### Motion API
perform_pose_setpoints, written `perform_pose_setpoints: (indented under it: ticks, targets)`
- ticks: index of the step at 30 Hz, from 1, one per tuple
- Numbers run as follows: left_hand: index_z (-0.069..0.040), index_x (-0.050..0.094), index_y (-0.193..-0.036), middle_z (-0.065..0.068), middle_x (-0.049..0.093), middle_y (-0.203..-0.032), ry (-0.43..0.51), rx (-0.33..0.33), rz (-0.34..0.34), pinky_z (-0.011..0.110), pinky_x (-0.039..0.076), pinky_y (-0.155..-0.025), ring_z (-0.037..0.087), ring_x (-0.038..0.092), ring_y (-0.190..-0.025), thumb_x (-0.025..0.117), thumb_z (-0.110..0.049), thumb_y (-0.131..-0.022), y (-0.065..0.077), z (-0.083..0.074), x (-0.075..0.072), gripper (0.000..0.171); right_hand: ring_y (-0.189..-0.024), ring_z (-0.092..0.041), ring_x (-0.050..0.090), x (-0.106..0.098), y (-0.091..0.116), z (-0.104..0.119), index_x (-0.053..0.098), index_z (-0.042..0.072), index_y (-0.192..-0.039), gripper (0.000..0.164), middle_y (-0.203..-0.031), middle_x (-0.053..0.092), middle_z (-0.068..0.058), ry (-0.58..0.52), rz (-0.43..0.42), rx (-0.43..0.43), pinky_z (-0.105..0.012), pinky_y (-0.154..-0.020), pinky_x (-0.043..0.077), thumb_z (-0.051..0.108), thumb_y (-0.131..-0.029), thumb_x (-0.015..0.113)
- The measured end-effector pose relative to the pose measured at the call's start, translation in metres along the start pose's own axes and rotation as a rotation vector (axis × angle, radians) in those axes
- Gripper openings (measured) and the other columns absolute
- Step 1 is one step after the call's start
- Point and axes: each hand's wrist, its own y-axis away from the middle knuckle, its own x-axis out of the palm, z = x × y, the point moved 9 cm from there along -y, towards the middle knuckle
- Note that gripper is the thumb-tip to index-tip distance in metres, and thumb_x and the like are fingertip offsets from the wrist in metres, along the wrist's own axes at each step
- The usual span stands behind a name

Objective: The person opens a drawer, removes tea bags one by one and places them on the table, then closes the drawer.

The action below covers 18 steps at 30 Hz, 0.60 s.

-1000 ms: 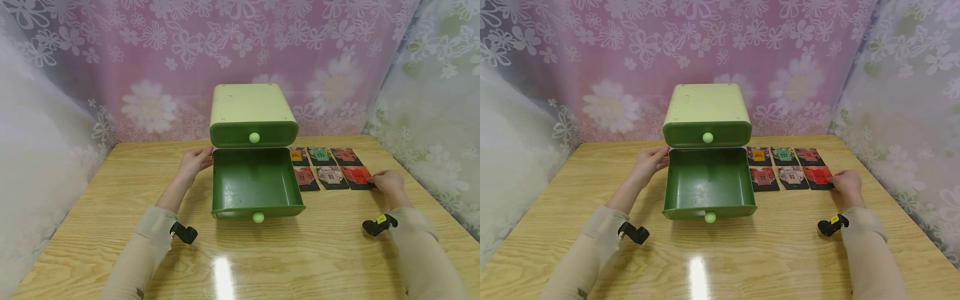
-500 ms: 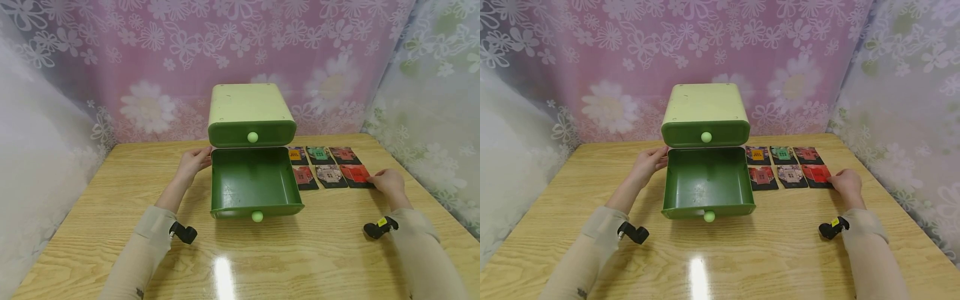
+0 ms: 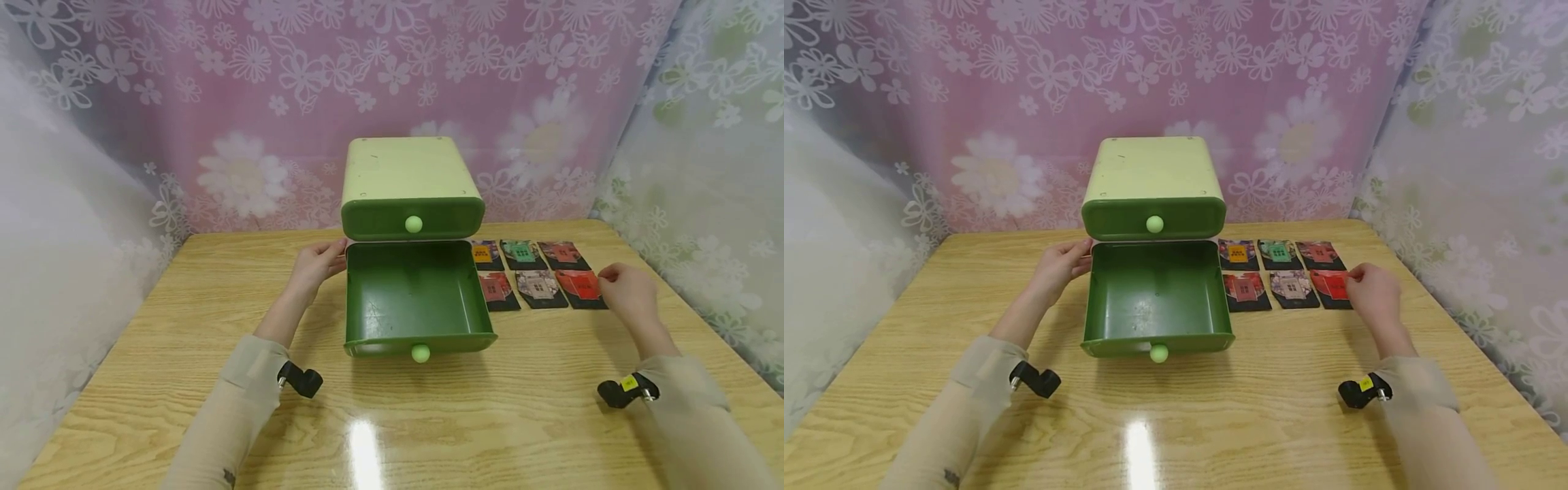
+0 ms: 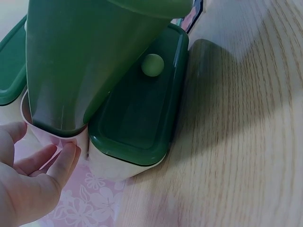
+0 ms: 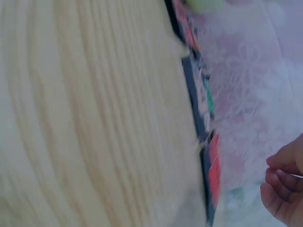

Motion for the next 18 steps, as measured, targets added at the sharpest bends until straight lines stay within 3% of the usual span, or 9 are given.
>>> perform_pose_setpoints:
  ticks: [6,12,18]
  targets:
    - [0.006,0.046,-0.118,0.018,0.048,-0.119,-0.003,-0.011,-0.004,0.026,0.047,-0.084,0.022,0.052,-0.097,0.052,-0.031,-0.089,0.001,0.000,-0.002,0.047,-0.056,-0.023,0.050,-0.010,0.010,0.060,0.058,-0.004,-0.089,0.016,-0.076,0.059,-0.018,-0.024,-0.017,-0.153,-0.040,-0.046,0.044,0.010,-0.086,0.052]
    - [0.006,0.046,-0.118,0.017,0.049,-0.118,0.007,-0.002,-0.005,0.028,0.047,-0.086,0.022,0.053,-0.096,0.053,-0.031,-0.089,0.001,0.000,-0.003,0.048,-0.062,-0.024,0.051,-0.022,0.022,0.124,0.060,-0.001,-0.089,0.011,-0.079,0.059,-0.017,-0.059,-0.075,-0.348,-0.044,-0.050,0.046,0.007,-0.083,0.056]
    - [0.006,0.045,-0.119,0.018,0.049,-0.117,0.018,-0.006,-0.007,0.026,0.048,-0.084,0.020,0.054,-0.095,0.054,-0.031,-0.088,-0.001,0.001,-0.001,0.049,-0.060,-0.016,0.049,-0.035,0.046,0.180,0.061,0.006,-0.083,0.008,-0.074,0.057,-0.005,-0.097,-0.151,-0.562,-0.037,-0.047,0.047,0.002,-0.077,0.063]
